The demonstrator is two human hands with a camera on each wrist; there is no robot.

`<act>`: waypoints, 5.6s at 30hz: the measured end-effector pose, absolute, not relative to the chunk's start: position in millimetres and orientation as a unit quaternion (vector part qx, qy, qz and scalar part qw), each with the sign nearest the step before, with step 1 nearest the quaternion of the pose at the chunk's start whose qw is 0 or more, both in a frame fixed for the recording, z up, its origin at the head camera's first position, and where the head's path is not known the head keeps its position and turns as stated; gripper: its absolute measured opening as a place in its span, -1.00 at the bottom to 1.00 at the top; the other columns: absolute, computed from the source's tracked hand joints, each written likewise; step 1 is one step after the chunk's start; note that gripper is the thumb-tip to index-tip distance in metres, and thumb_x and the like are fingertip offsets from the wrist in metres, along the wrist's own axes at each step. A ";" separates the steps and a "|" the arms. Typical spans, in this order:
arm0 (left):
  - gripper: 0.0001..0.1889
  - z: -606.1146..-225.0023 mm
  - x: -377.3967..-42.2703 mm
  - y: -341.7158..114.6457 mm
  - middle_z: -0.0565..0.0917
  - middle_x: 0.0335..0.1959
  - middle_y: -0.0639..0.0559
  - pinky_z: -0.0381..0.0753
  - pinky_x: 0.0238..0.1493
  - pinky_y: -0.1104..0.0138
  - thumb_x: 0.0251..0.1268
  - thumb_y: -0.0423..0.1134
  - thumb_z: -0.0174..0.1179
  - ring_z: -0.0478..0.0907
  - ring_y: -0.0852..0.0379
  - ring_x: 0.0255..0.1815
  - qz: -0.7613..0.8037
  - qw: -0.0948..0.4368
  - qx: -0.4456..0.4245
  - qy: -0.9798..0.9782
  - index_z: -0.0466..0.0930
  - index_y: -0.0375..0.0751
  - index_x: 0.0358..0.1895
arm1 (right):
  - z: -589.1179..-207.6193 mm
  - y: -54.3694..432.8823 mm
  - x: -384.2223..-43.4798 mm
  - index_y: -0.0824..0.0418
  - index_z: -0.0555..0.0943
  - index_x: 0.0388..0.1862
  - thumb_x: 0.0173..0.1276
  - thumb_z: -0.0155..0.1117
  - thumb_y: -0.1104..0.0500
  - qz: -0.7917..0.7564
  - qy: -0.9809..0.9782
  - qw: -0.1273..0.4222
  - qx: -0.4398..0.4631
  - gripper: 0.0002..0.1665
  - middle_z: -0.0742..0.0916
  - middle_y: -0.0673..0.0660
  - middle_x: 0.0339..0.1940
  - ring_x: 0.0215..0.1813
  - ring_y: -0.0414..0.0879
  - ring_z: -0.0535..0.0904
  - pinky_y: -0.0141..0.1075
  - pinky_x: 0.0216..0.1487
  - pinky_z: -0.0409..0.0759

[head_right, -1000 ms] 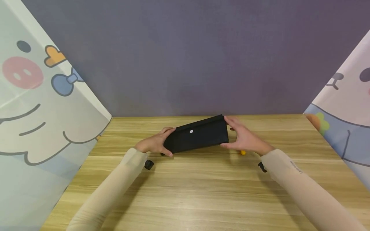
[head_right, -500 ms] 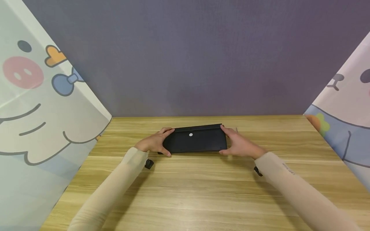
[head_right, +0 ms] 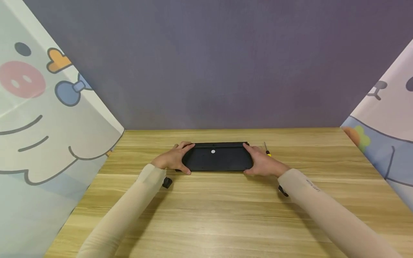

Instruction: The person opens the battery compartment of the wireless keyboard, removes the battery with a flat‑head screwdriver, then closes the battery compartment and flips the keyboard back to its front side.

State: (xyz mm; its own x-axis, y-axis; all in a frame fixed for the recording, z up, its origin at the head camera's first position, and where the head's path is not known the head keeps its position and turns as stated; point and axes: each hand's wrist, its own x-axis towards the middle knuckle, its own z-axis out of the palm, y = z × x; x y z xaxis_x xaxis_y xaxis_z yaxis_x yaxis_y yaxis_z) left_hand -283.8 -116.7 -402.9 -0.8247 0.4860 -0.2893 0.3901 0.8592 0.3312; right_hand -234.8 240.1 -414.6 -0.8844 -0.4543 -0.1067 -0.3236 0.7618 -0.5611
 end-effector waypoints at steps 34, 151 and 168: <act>0.07 -405.2 -286.8 -146.5 -0.18 0.51 -0.02 0.21 0.22 -0.14 0.02 0.15 0.38 -0.22 -0.22 0.47 0.172 0.177 0.228 0.942 -0.13 0.03 0.53 | -393.8 214.3 -281.5 0.36 0.51 0.15 0.37 0.21 0.25 -0.277 0.935 0.035 -0.217 -0.60 0.51 0.31 0.09 0.07 0.23 0.44 0.06 0.00 0.46; 0.05 -406.0 -284.1 -142.4 -0.10 0.49 0.02 0.15 0.27 -0.10 0.06 0.13 0.34 -0.19 -0.14 0.48 0.132 0.197 0.195 0.952 -0.19 0.17 0.52 | -385.8 206.1 -332.8 0.28 0.47 -0.32 0.34 0.23 0.31 -0.248 0.923 0.230 -0.184 -0.90 0.46 0.09 -0.41 -0.41 -0.08 0.30 -0.27 -0.37 0.30; 0.05 -403.4 -284.0 -141.6 -0.09 0.49 -0.01 0.19 0.24 -0.12 0.06 0.12 0.34 -0.17 -0.17 0.47 0.129 0.200 0.192 0.952 -0.19 0.14 0.52 | -388.1 207.9 -328.9 0.31 0.46 -0.35 0.31 0.24 0.36 -0.279 0.918 0.207 -0.192 -0.89 0.44 0.09 -0.46 -0.41 -0.07 0.30 -0.24 -0.34 0.31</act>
State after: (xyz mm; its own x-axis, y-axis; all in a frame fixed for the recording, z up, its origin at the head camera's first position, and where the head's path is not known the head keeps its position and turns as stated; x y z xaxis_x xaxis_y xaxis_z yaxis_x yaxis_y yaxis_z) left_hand -284.0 -141.6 -403.4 -0.8459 0.4180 -0.3314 0.3145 0.8926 0.3231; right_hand -328.9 207.9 -388.1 -0.8405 -0.4686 -0.2719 -0.2377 0.7700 -0.5921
